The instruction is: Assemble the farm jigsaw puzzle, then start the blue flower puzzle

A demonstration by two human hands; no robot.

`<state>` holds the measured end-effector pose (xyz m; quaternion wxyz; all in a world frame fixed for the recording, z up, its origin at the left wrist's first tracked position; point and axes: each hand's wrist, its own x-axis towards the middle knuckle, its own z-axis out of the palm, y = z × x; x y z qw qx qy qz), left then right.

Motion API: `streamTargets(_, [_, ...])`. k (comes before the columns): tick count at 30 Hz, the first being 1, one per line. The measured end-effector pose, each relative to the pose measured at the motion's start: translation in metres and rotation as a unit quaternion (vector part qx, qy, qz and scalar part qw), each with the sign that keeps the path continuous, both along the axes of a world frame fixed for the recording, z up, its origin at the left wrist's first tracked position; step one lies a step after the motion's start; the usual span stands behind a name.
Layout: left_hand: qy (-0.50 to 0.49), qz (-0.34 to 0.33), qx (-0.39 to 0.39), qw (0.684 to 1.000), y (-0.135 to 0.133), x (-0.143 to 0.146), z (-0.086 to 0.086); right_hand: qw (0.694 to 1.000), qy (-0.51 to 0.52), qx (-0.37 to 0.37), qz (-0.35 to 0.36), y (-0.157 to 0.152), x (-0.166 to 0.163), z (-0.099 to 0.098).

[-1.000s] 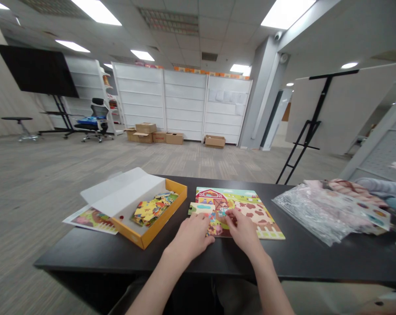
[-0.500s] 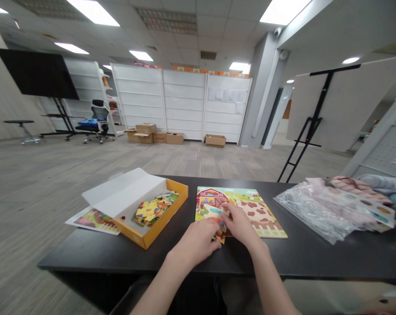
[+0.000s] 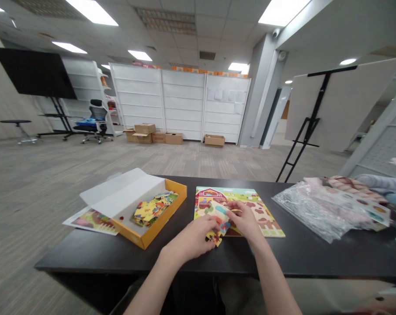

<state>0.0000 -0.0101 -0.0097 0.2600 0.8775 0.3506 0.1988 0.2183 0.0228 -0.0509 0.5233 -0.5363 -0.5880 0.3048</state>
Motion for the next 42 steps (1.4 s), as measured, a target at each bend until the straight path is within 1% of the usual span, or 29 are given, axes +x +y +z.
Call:
streamTargets(3, [-0.019, -0.01, -0.009, 1.0, 0.001, 0.002, 0.001, 1.0, 0.02, 0.001, 0.001, -0.002, 0.001, 0.0])
streamTargets(8, [-0.029, -0.003, -0.024, 0.999, 0.003, 0.003, 0.002, 0.999, 0.008, 0.044, 0.003, -0.006, -0.001, 0.007])
streamTargets(12, [-0.019, 0.008, -0.025, 0.999, 0.005, -0.001, 0.001, 0.998, 0.025, 0.052, -0.022, -0.007, 0.003, 0.009])
streamTargets(17, [-0.001, 0.049, -0.015, 0.999, 0.007, -0.004, 0.003, 0.997, 0.059, 0.038, -0.039, -0.004, 0.01, 0.005])
streamTargets(21, [-0.054, 0.11, 0.019, 0.992, 0.012, -0.003, -0.001, 0.997, 0.069, 0.034, -0.018, -0.005, 0.011, 0.005])
streamTargets(23, [-0.076, 0.124, 0.021, 0.989, 0.015, 0.0, -0.006, 0.997, 0.069, 0.032, -0.008, -0.007, 0.01, 0.007])
streamTargets(27, [-0.111, 0.092, 0.028, 0.989, 0.02, 0.01, -0.014, 0.998, 0.056, 0.035, 0.007, -0.011, 0.006, 0.013])
streamTargets(31, [-0.141, 0.055, 0.072, 0.986, 0.022, 0.021, -0.015, 0.998, 0.038, 0.042, 0.031, -0.018, 0.002, 0.019])
streamTargets(33, [-0.137, 0.055, 0.095, 0.984, 0.023, 0.023, -0.014, 0.997, 0.036, 0.043, 0.047, -0.021, 0.0, 0.021])
streamTargets(37, [-0.121, 0.1, 0.113, 0.981, 0.024, 0.021, -0.007, 0.996, 0.046, 0.044, 0.058, -0.025, -0.002, 0.026])
streamTargets(39, [-0.121, 0.097, 0.104, 0.982, 0.023, 0.018, -0.001, 0.995, 0.067, 0.041, 0.056, -0.027, -0.004, 0.029])
streamTargets(42, [-0.132, 0.076, 0.057, 0.987, 0.02, 0.012, 0.01, 0.992, 0.101, 0.041, 0.059, -0.031, -0.007, 0.034])
